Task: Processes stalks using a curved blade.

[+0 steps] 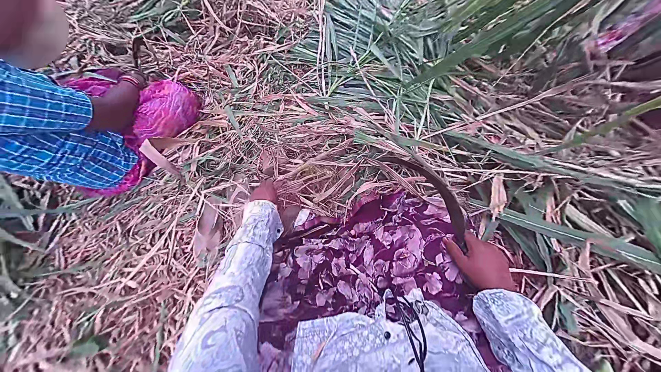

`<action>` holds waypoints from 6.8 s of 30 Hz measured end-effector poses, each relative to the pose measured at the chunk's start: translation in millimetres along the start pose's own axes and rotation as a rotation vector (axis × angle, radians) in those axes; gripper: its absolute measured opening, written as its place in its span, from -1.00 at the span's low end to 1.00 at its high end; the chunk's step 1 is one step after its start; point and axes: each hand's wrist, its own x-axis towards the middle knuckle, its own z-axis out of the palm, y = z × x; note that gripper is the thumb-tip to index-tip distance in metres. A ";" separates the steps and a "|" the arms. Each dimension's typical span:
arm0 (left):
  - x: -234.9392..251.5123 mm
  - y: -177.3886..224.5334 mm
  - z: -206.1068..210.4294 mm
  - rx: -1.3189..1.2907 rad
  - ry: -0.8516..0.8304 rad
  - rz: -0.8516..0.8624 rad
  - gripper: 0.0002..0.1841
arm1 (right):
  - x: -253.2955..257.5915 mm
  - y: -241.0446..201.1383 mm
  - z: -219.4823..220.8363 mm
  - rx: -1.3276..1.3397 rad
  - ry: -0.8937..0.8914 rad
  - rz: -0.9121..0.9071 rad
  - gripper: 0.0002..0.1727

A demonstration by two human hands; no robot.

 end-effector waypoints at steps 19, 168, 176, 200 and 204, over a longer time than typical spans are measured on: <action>-199.5 0.5 -38.7 -1.362 -0.327 0.337 -0.64 | -7.5 -133.0 -5.3 0.562 -0.039 -0.379 -0.56; -300.4 -25.9 29.5 -2.372 -0.723 0.124 -0.44 | 6.1 -199.5 86.3 -0.086 -0.104 -0.618 -0.62; -302.5 -21.4 30.1 -2.383 -0.741 0.124 -0.49 | -6.7 -210.9 74.3 -0.111 -0.025 -0.707 -0.66; -306.0 8.2 34.1 -2.085 -0.271 -0.046 -0.54 | -1.9 -222.3 42.6 0.606 -0.346 -0.525 -0.59; -312.1 41.9 41.9 -1.944 -0.179 0.004 -0.61 | -27.4 -231.0 54.2 0.929 -0.564 -0.344 -0.54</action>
